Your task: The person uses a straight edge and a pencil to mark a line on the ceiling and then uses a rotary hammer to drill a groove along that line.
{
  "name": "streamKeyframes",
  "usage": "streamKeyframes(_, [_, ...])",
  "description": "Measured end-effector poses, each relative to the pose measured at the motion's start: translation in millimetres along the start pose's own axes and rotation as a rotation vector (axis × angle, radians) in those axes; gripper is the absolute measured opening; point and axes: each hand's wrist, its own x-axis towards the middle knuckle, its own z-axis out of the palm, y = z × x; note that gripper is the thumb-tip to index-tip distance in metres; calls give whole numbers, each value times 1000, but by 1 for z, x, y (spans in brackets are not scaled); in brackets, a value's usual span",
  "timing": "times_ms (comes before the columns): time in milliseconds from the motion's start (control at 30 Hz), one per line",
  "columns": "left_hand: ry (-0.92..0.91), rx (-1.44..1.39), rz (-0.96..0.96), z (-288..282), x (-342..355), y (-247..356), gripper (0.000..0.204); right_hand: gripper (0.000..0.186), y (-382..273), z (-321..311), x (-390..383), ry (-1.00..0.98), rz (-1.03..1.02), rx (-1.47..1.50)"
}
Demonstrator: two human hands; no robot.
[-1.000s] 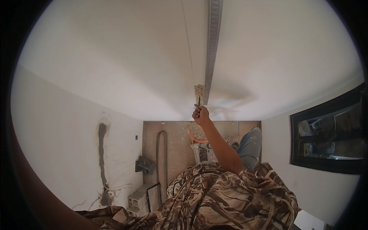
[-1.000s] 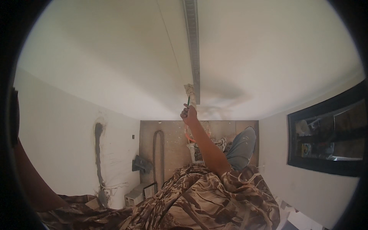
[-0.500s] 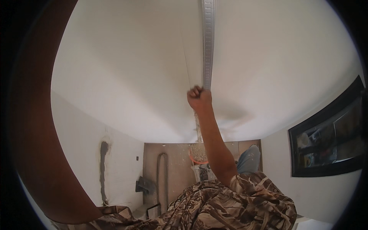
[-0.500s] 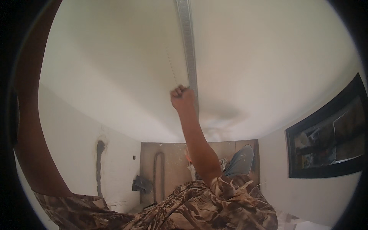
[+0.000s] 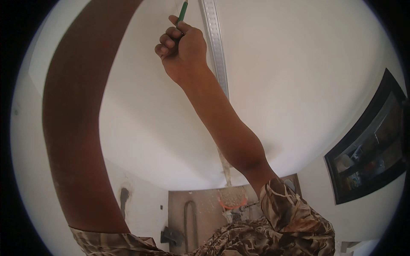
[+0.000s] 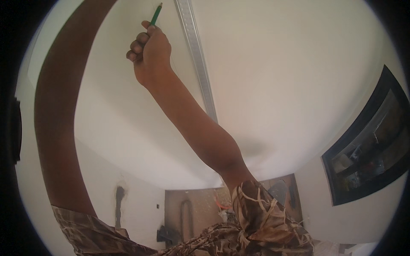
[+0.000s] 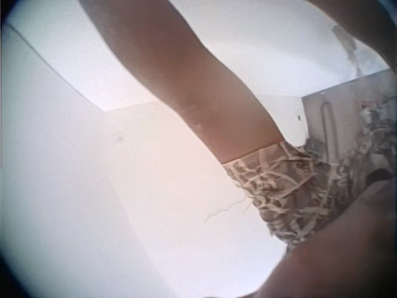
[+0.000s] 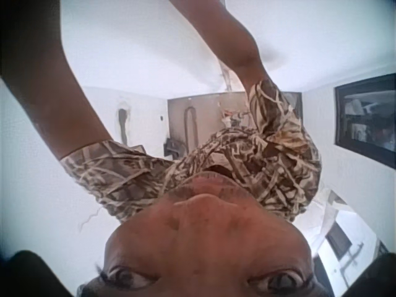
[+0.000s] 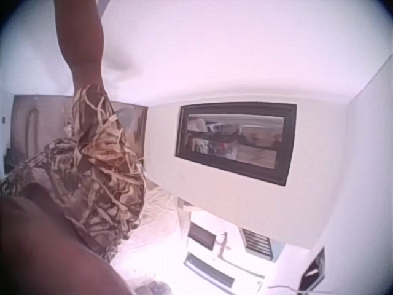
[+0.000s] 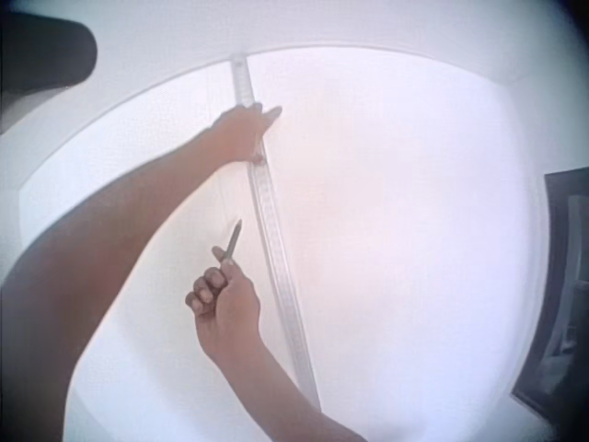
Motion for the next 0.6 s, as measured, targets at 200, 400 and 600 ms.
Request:
streamKeyframes(200, [49, -20, 40, -4, 1, -2, 99, 24, -12, 42, 50, -64, -83, 38])
streamKeyframes(400, [54, -36, 27, -13, 12, 5, 101, 30, -37, 48, 138, -237, -154, 25])
streamKeyframes(600, [79, 23, 43, -4, 15, 2, 99, 23, -33, 18, 63, -22, -81, 106])
